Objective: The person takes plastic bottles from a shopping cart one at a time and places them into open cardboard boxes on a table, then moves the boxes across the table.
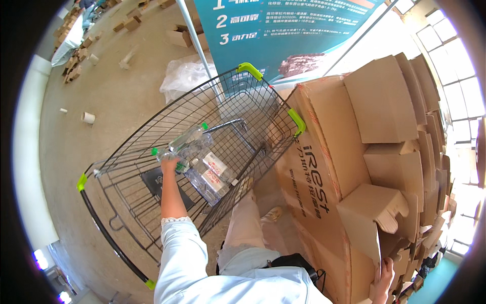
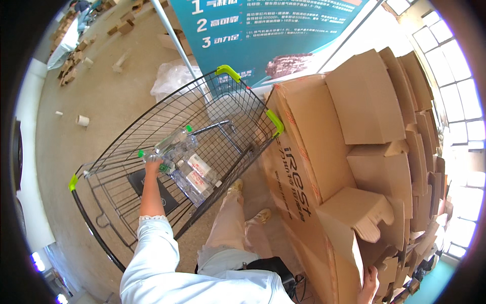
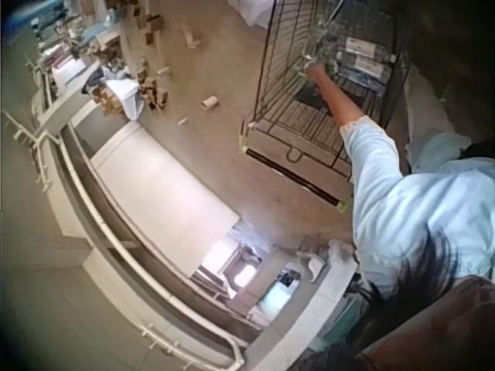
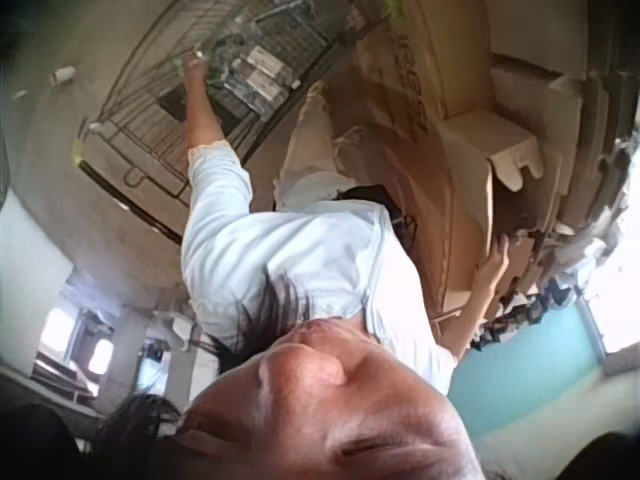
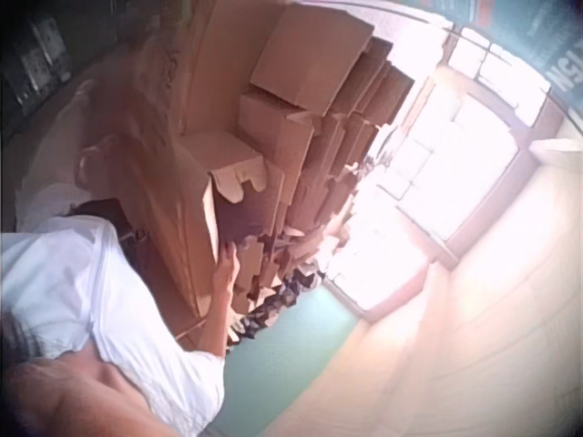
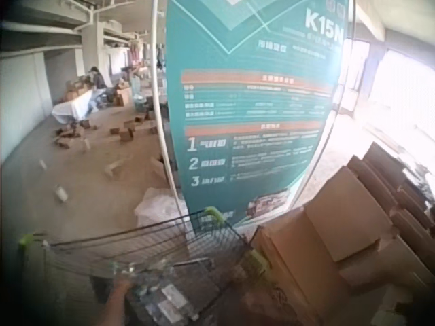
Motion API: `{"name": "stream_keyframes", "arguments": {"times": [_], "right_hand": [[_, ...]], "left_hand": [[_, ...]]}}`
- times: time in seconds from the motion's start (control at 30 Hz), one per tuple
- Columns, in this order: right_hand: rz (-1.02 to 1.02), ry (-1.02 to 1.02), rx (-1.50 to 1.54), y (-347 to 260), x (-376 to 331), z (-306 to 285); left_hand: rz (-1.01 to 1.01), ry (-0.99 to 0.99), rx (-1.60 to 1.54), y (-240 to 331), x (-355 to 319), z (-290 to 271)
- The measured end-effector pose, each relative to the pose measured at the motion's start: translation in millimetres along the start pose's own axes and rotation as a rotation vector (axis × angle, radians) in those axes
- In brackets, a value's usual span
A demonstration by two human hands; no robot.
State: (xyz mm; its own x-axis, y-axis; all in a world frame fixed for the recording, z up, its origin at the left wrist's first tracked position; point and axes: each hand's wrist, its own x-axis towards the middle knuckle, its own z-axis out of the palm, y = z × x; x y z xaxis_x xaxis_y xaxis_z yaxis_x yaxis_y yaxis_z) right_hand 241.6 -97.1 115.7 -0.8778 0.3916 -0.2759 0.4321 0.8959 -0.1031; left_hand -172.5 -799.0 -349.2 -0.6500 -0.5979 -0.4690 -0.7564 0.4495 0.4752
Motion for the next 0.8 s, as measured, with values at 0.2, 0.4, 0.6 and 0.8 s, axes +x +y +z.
{"name": "stream_keyframes", "arguments": {"times": [0.2,0.4,0.6,0.8], "right_hand": [[0.312,0.049,0.056,-3.7,-37.6,20.1],[0.210,-0.060,-0.083,-26.9,-15.8,-0.2],[0.198,0.035,-0.137,-13.9,-31.9,16.7],[0.100,0.086,-0.118,-12.2,-38.7,15.4]], "left_hand": [[-0.315,0.306,-0.490,-30.7,36.0,58.2],[-0.507,0.538,-0.198,-28.7,49.1,65.1],[-0.309,0.483,-0.295,-0.6,-7.3,43.1],[0.276,0.299,-0.577,55.7,-69.8,-30.3]]}}
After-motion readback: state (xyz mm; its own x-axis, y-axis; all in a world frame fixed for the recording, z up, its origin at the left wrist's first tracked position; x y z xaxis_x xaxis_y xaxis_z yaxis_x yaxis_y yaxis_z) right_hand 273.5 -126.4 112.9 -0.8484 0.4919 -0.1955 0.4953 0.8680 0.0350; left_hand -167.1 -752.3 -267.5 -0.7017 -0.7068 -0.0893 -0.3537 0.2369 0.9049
